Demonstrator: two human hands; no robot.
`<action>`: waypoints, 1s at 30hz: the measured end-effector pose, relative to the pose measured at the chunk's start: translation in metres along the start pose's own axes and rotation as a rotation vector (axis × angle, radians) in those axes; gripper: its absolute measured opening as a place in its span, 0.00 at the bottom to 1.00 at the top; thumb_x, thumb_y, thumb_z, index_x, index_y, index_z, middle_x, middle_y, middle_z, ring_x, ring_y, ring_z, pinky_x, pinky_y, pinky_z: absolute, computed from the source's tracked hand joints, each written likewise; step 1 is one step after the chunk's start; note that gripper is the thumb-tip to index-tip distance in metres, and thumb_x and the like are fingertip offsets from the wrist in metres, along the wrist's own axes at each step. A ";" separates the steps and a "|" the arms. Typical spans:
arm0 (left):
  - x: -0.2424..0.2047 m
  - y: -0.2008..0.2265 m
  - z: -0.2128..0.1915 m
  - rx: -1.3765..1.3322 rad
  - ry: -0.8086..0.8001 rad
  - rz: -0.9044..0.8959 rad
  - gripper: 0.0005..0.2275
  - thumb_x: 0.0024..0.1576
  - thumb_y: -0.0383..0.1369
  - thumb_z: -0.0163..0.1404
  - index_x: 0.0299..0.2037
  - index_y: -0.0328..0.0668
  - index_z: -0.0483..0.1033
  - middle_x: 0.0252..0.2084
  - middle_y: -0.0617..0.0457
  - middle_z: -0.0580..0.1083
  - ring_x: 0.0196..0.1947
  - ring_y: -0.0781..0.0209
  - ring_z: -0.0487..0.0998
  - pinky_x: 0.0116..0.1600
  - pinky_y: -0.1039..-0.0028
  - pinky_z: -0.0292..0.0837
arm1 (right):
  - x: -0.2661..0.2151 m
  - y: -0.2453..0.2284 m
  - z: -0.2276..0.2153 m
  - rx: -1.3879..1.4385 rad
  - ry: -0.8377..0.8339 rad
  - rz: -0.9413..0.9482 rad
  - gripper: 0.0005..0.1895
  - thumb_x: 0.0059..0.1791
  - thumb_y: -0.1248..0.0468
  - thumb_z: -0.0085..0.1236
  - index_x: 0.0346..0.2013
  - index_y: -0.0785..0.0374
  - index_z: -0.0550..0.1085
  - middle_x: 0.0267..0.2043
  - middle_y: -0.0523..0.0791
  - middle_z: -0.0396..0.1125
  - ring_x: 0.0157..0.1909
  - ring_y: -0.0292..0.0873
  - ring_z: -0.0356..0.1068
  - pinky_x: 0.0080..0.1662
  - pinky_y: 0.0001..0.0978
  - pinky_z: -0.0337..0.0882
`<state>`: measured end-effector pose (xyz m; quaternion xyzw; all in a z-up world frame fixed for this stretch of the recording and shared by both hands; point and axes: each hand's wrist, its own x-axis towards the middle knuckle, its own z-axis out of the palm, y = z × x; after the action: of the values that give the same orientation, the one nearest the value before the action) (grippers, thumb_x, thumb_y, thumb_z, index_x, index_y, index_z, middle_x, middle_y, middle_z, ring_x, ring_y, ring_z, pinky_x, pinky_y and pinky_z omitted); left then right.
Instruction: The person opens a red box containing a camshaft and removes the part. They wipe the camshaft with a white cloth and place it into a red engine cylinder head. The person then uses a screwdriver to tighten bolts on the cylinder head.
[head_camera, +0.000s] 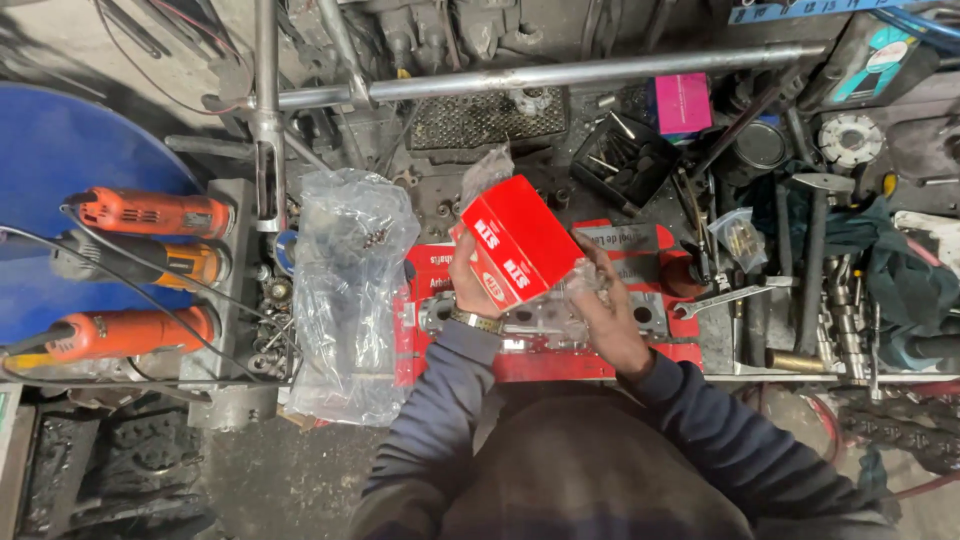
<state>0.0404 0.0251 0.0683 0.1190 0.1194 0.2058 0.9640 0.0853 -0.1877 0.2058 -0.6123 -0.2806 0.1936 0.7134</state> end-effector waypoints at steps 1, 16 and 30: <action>0.004 -0.001 -0.005 0.000 -0.009 -0.003 0.24 0.57 0.47 0.61 0.60 0.45 0.75 0.54 0.41 0.82 0.47 0.47 0.86 0.58 0.50 0.83 | 0.006 0.000 -0.003 -0.003 0.004 -0.008 0.36 0.51 0.71 0.51 0.76 0.64 0.61 0.77 0.53 0.59 0.77 0.49 0.52 0.73 0.51 0.53; -0.026 0.074 0.012 0.014 0.025 0.260 0.24 0.58 0.50 0.59 0.59 0.45 0.76 0.55 0.44 0.81 0.49 0.46 0.85 0.58 0.50 0.85 | 0.039 0.051 -0.112 -1.044 -0.455 0.289 0.39 0.42 0.43 0.70 0.58 0.66 0.72 0.49 0.67 0.73 0.52 0.75 0.74 0.58 0.69 0.71; -0.075 0.040 -0.108 -0.134 0.257 0.395 0.28 0.59 0.54 0.57 0.64 0.47 0.75 0.60 0.42 0.79 0.55 0.41 0.83 0.60 0.47 0.81 | 0.035 0.038 0.054 -0.589 -0.239 0.109 0.13 0.55 0.55 0.56 0.48 0.51 0.84 0.42 0.49 0.80 0.52 0.57 0.78 0.54 0.48 0.75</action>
<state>-0.0713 0.0484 -0.0089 0.0486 0.2017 0.4112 0.8876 0.0804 -0.1177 0.1790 -0.7795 -0.3732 0.2126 0.4559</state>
